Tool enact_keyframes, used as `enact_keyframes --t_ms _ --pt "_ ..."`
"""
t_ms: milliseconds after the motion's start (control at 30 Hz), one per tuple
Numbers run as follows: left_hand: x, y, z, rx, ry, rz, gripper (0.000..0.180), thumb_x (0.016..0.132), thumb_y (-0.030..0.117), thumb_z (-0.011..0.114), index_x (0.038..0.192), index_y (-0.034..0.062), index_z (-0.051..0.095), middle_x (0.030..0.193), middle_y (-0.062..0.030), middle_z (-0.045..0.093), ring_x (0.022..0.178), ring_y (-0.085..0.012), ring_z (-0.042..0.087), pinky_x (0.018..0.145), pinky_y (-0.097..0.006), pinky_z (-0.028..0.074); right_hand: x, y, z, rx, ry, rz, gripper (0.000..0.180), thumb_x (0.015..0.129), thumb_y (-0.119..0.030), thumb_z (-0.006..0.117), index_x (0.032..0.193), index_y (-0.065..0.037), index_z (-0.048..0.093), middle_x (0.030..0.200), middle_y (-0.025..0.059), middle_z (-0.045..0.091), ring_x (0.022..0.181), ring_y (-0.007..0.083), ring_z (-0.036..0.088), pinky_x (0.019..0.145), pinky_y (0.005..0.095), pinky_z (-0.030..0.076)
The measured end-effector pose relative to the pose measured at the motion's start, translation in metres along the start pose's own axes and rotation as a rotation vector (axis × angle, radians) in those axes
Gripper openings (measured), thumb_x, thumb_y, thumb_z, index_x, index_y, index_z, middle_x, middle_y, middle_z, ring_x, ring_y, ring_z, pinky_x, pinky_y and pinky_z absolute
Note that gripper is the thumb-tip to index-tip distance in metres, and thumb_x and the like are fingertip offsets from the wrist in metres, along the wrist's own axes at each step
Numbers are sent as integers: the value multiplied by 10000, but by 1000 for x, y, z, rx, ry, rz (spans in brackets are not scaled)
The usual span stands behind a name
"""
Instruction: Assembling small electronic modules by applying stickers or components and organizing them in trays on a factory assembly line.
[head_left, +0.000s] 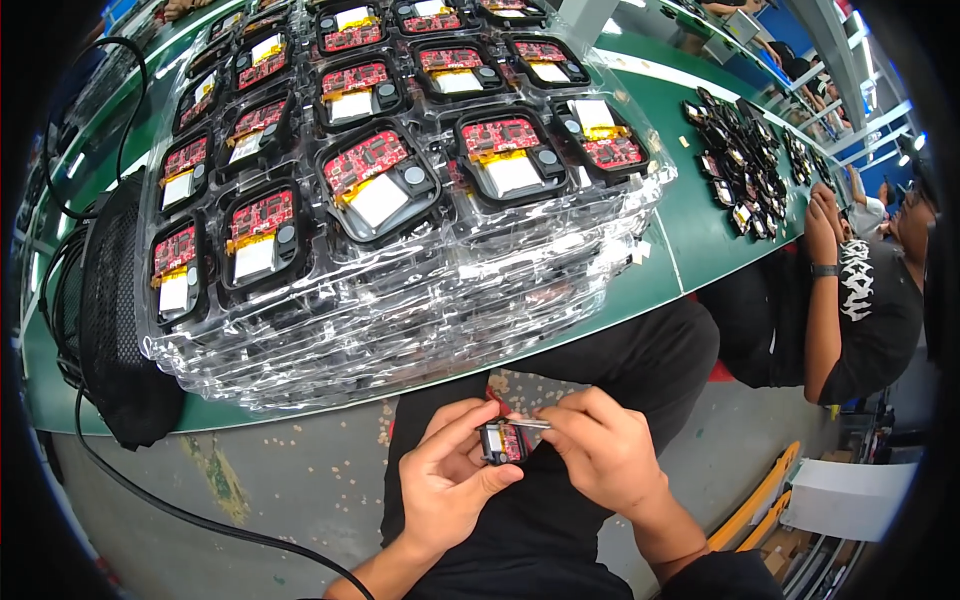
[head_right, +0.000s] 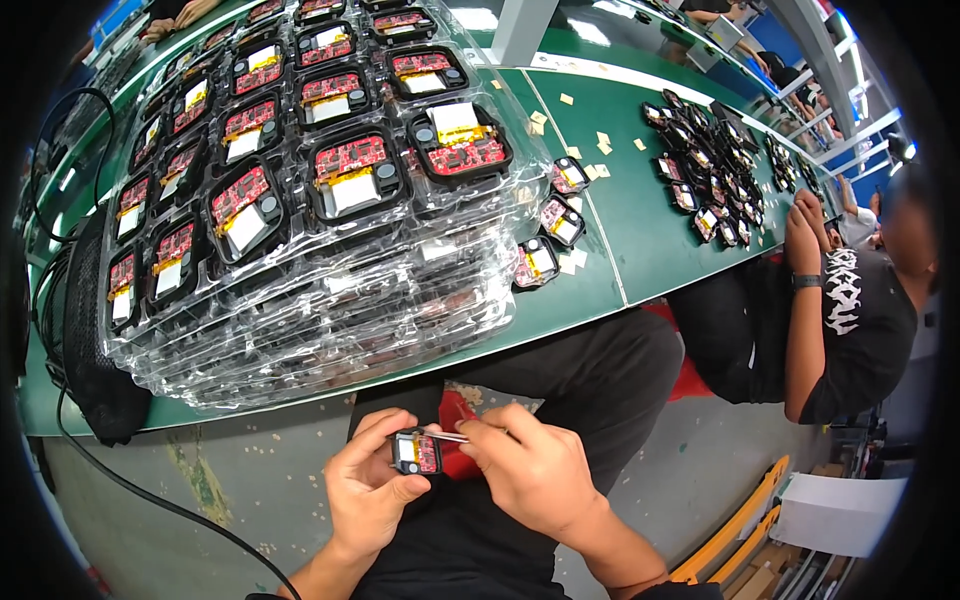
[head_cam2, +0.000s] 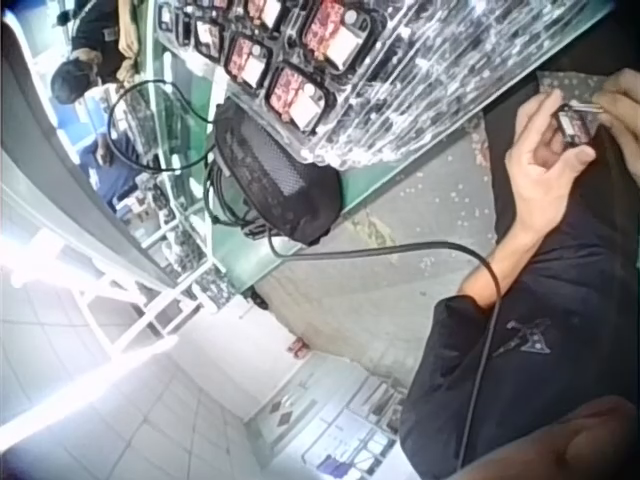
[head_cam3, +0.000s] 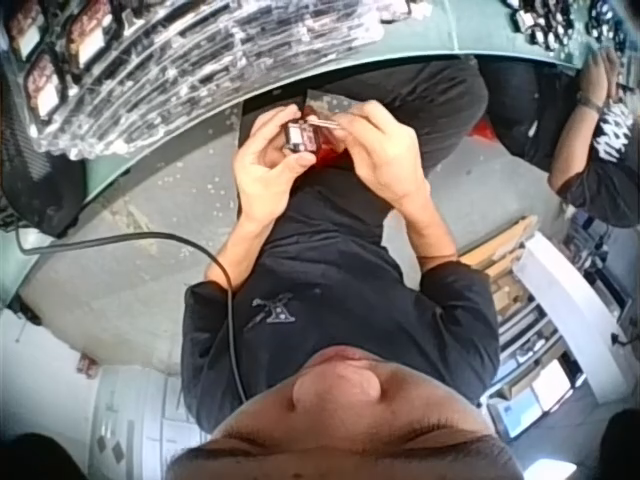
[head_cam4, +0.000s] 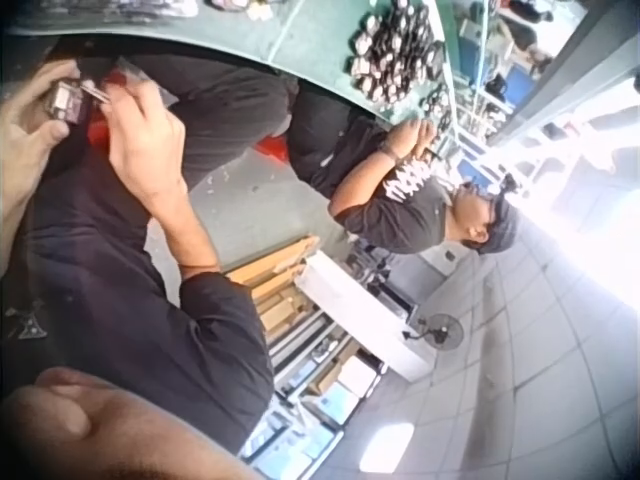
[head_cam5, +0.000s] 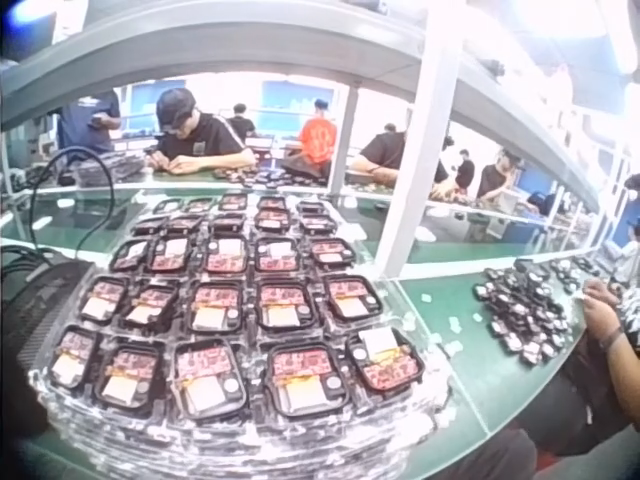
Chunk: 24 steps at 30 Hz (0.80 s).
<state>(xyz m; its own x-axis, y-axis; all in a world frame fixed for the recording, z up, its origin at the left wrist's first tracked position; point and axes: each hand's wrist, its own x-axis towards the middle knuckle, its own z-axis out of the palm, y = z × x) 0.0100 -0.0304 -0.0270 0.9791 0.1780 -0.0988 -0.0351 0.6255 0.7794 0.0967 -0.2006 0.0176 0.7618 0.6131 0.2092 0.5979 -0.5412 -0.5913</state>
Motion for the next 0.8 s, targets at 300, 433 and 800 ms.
enact_keyframes --t_ms 300,433,800 --pt "7 4 16 947 -137 575 541 635 -17 885 1144 5 702 1133 -164 604 1027 -327 667 858 -387 589 -7 -28 -9 407 5 142 344 764 -88 835 1049 17 673 939 118 690 708 211 677 582 280 547" --pt "10 9 21 897 -97 649 580 669 36 902 1188 17 646 1180 -187 594 1078 -346 650 921 -430 573 0 -12 -28 101 293 -10 248 730 9 790 956 16 689 911 133 706 729 251 694 614 305 572" --pt "2 7 15 927 -175 526 511 787 85 835 1236 -7 608 1249 -203 594 1120 -350 635 959 -416 535 61 53 -66 -294 370 97 293 815 49 715 1095 -39 705 1072 129 660 716 277 681 654 334 543"
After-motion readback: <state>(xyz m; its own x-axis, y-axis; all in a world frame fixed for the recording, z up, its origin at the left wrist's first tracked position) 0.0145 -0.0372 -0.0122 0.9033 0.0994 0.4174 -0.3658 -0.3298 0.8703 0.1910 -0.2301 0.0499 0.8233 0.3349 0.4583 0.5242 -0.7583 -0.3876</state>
